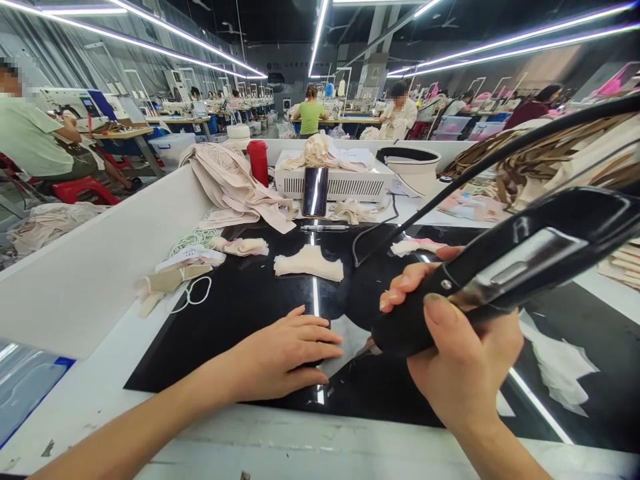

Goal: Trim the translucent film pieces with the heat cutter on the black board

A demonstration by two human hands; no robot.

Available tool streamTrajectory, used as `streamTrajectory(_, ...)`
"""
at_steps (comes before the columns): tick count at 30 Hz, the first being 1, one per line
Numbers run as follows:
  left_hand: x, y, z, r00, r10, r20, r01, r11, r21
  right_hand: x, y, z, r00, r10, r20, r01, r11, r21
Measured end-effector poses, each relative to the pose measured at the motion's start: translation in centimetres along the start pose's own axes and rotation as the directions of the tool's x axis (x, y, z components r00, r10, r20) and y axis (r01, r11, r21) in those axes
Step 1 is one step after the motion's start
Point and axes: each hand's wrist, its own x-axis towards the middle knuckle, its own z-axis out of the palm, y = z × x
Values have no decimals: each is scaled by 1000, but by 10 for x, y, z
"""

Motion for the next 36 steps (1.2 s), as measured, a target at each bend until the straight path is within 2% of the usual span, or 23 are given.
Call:
streamTrajectory(6,1,0,0,1000,4,7,-4,1000,-8,-12,-3,7,998,13,67,-18,997,76)
streamTrajectory(20,3,2,-2,999,-23,43,25,999,-32,-17,-1,14,996,29,85,-36,996,81)
streamTrajectory(30,1,-1,-1,1000,7,11,-7,999,-41,-23,-1,15,989,54,136,-65,995,80)
streamTrajectory(32,0,0,-3,1000,9,-24,-10,999,-38,-18,-4,11,991,57,117,-65,996,68)
streamTrajectory(36,0,3,-4,997,3,-83,-2,1000,10,-4,-13,-1,1000,-4,1,4,1000,2)
